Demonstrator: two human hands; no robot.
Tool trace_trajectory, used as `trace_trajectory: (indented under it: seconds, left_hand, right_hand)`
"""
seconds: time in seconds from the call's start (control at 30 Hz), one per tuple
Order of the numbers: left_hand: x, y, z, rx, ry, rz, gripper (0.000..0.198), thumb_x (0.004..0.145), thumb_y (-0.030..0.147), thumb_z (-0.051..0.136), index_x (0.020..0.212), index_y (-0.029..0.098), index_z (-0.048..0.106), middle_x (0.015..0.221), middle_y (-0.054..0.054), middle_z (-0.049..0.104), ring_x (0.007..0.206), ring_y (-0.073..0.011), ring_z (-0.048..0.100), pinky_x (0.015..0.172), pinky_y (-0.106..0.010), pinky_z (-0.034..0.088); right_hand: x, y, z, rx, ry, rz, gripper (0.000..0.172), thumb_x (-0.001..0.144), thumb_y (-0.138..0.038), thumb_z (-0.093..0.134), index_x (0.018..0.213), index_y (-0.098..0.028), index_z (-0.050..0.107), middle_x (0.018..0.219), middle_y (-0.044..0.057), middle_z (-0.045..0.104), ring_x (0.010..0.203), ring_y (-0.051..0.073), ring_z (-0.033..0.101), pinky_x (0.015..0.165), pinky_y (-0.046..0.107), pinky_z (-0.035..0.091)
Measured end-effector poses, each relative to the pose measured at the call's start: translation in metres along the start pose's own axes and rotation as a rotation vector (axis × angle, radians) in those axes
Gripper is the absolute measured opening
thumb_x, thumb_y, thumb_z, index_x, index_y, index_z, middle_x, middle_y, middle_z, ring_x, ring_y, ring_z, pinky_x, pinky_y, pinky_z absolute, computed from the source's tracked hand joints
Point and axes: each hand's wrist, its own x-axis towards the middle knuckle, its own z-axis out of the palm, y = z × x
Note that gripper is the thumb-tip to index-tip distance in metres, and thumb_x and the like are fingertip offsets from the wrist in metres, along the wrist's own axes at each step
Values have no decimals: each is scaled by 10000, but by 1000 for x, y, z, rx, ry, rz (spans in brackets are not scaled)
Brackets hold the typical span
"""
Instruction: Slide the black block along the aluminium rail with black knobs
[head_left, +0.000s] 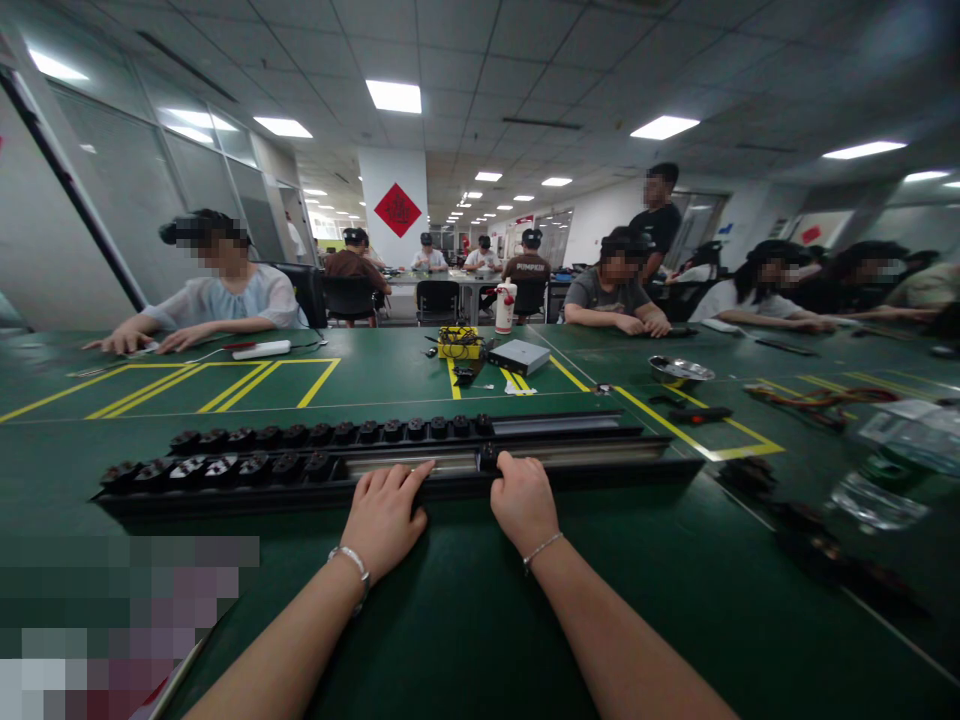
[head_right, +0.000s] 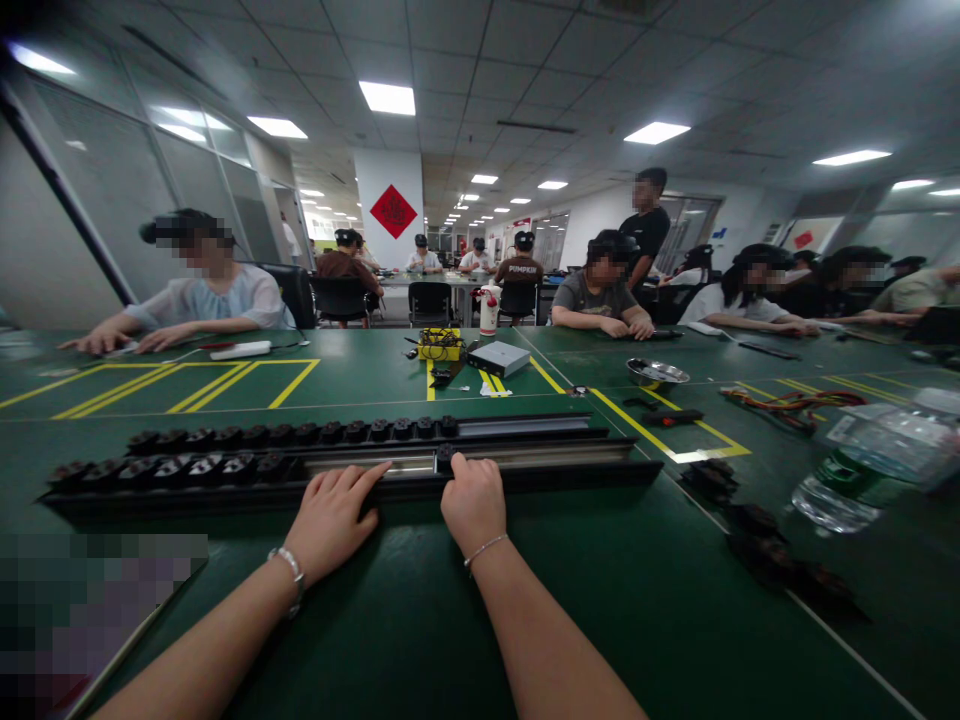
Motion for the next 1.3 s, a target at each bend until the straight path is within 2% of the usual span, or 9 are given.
trace_trajectory:
  seconds: [0.33,0.6,1.3]
  left_hand:
    - [0,0,0,6,-3,-4,580,754,251,456,1322,333,370,1122,-23,552,1028,-214,450,941,-362,261]
    - [0,0,0,13,15,11,572,762,255,456,1322,333,367,1116,-21,557,1033,-212,451,942,-359,259]
    - [-1,-1,2,-1,39,26,573,753,244,465,1315,323,384,1094,-22,560,1016,-217,454,935,-361,266]
  right_hand:
    - [1,0,-3,-13,-18,18,150,679,-61,414,673,-186,495,641,23,534,679,152,453,735,262,288]
    - [-1,0,-7,-39,-16,73,128,690,-97,439,710,-194,521,668,25,569,718,164,484,868,304,254]
    - [1,1,-8,-37,-29,62,149,686,-72,418,697,-186,514,638,25,547,671,161,460,745,278,275]
